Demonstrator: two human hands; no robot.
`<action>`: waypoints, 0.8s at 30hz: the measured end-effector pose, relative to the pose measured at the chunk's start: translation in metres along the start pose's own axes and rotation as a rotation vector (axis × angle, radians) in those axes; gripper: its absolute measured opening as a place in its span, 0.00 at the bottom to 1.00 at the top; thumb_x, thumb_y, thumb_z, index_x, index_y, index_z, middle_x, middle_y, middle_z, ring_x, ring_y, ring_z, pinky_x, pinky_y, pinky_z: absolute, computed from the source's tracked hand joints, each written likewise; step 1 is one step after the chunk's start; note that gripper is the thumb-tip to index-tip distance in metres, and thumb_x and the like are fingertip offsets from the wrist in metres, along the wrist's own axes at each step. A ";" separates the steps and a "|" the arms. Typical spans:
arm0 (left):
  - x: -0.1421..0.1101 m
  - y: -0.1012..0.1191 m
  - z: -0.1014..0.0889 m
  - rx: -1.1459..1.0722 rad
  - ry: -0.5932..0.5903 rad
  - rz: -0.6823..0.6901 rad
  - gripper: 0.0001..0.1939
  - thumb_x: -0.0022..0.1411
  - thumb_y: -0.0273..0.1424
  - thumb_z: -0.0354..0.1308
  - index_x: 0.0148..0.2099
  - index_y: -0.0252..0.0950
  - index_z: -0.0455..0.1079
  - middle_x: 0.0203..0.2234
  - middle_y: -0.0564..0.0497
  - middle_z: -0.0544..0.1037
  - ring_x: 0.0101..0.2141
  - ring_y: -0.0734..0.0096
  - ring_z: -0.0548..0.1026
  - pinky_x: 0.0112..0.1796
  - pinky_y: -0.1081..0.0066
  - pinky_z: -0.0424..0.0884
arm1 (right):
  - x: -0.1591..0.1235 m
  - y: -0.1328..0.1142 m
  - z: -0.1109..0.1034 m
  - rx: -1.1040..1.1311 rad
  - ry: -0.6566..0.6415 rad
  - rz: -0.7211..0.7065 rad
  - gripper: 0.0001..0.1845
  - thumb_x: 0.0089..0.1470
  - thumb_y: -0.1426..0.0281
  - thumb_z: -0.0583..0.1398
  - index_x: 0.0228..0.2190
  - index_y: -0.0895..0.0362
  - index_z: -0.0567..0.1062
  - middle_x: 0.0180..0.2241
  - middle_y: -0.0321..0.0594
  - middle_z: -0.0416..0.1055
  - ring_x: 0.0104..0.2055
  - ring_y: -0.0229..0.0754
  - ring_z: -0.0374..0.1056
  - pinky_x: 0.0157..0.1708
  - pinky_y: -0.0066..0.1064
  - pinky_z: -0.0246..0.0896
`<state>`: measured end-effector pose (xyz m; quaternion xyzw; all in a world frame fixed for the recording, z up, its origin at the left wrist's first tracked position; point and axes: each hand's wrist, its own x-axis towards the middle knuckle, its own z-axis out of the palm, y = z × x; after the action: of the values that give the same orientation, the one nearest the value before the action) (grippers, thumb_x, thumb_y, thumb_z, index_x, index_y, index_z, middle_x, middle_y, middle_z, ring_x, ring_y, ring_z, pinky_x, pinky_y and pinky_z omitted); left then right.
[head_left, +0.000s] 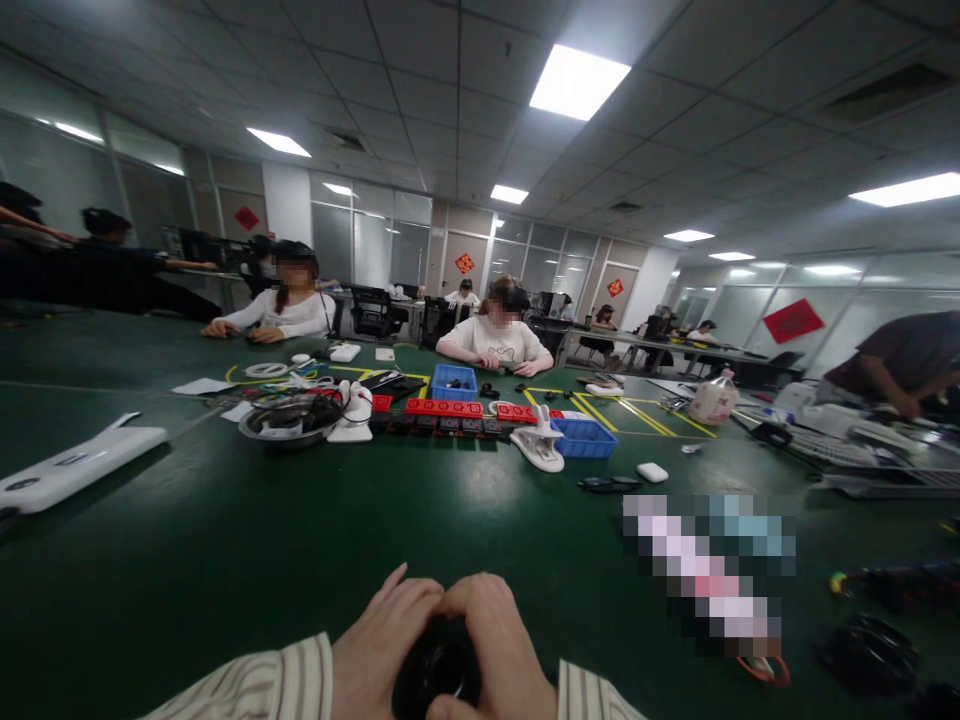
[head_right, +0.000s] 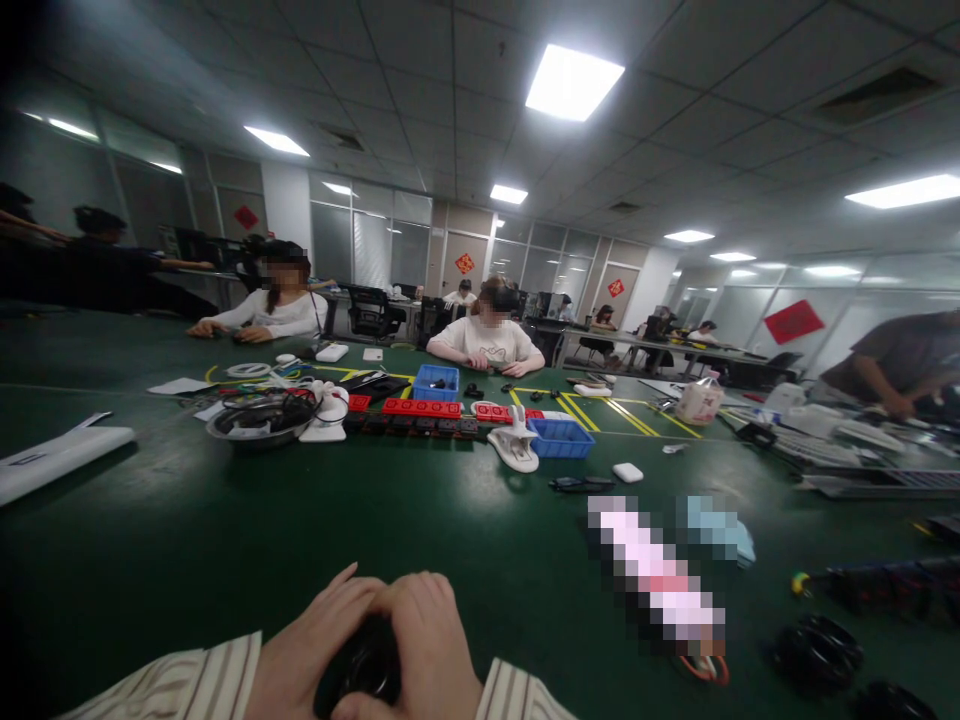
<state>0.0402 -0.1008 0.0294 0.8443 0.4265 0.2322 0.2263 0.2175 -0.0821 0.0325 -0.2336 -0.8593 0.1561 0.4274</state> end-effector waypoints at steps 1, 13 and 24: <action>0.000 -0.001 0.001 0.005 0.012 0.011 0.31 0.44 0.43 0.67 0.47 0.36 0.62 0.44 0.45 0.70 0.47 0.54 0.69 0.58 0.42 0.42 | -0.001 0.002 0.001 -0.004 0.028 0.003 0.36 0.51 0.37 0.44 0.35 0.56 0.67 0.30 0.39 0.66 0.31 0.40 0.62 0.32 0.32 0.56; 0.008 -0.007 -0.001 -0.004 -0.085 0.060 0.21 0.37 0.30 0.67 0.37 0.38 0.69 0.37 0.53 0.69 0.40 0.61 0.69 0.55 0.52 0.53 | -0.001 0.008 0.007 -0.083 -0.074 -0.180 0.15 0.54 0.58 0.50 0.32 0.57 0.67 0.30 0.39 0.67 0.34 0.41 0.61 0.34 0.34 0.55; 0.000 -0.007 0.002 0.039 0.016 0.055 0.37 0.40 0.44 0.66 0.52 0.37 0.61 0.49 0.43 0.68 0.51 0.48 0.65 0.57 0.41 0.44 | 0.003 -0.014 -0.006 0.050 -0.047 -0.204 0.16 0.60 0.60 0.46 0.45 0.55 0.62 0.41 0.40 0.68 0.43 0.42 0.63 0.45 0.37 0.56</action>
<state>0.0367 -0.0977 0.0238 0.8581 0.4094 0.2366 0.2000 0.2165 -0.0917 0.0447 -0.1304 -0.8843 0.1385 0.4264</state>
